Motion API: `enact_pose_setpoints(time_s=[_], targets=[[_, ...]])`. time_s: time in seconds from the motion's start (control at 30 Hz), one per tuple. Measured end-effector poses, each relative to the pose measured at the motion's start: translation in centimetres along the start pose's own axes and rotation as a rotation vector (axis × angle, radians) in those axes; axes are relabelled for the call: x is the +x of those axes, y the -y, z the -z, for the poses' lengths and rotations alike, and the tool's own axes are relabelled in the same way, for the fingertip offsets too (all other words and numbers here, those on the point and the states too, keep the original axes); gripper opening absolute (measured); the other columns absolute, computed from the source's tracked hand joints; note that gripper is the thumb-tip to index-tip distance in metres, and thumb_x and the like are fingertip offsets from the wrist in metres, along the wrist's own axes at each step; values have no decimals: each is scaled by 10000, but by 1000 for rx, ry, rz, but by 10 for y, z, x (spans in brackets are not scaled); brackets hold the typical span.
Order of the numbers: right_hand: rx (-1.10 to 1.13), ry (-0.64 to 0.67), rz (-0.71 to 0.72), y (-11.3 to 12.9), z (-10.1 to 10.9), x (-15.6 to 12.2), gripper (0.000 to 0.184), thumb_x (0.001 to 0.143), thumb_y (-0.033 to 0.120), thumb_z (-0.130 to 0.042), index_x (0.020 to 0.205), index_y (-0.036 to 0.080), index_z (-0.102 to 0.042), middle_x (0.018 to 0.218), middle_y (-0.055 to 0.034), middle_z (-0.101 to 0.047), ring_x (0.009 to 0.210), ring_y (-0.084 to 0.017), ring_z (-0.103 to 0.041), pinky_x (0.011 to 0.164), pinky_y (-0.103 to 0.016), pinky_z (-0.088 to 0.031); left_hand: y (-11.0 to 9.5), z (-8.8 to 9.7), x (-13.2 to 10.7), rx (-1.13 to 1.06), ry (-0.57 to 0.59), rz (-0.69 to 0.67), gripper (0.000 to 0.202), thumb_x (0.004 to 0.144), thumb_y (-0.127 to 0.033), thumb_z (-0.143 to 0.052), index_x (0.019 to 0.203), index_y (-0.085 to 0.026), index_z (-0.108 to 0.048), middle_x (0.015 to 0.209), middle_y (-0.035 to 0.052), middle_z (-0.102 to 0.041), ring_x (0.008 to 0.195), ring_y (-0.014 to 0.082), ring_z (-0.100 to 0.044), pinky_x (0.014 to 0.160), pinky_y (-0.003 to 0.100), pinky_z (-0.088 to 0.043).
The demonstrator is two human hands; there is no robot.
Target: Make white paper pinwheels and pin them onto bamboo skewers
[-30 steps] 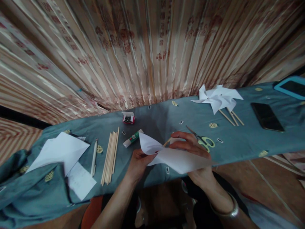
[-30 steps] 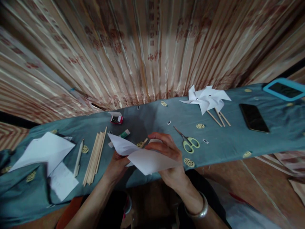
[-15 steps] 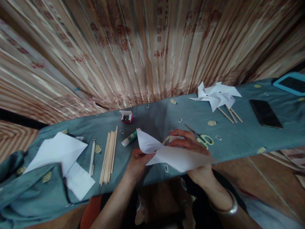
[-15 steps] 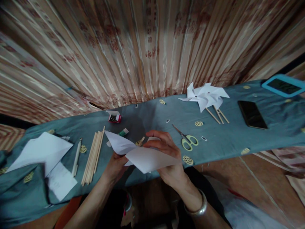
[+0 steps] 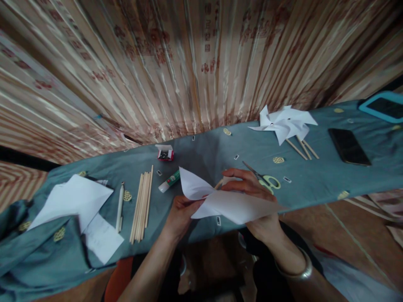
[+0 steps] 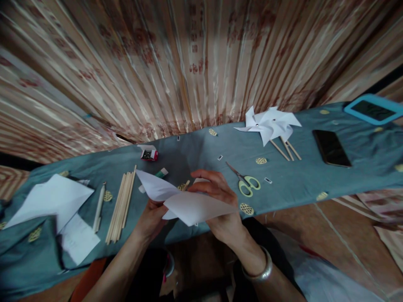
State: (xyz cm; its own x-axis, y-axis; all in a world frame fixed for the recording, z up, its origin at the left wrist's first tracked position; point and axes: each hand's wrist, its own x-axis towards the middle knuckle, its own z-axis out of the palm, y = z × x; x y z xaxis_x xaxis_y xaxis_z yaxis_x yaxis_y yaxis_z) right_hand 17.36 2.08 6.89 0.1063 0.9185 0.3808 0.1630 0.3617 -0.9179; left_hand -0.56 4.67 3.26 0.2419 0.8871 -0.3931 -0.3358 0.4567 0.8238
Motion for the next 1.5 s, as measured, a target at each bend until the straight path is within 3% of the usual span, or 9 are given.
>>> enact_pose_setpoints(time_s=[0.63,1.1,1.5], targets=[[-54,-1,21,-2,0,1,177,837,424,-683,925,286,-749,1148,-41,-686,1086,-257,-608,937,-429,-488,2,1,-1,-36,20,5,394,457,-419,-927,723,-160,-796,669,71,-752,617,199,-689,648,295,-567],[-45,-3,15,1,-1,1,166,850,424,-667,917,295,-747,1159,-28,-686,1079,-247,-603,937,-416,-481,3,1,0,2,42,16,420,484,-489,-904,690,-140,-791,628,83,-730,562,179,-655,574,270,-538],[-55,-12,21,2,-1,4,204,839,473,-670,889,293,-751,1137,-30,-698,1062,-250,-620,922,-421,-496,3,1,-1,-24,27,19,403,456,-437,-926,726,-163,-803,624,73,-738,556,166,-665,565,243,-537]])
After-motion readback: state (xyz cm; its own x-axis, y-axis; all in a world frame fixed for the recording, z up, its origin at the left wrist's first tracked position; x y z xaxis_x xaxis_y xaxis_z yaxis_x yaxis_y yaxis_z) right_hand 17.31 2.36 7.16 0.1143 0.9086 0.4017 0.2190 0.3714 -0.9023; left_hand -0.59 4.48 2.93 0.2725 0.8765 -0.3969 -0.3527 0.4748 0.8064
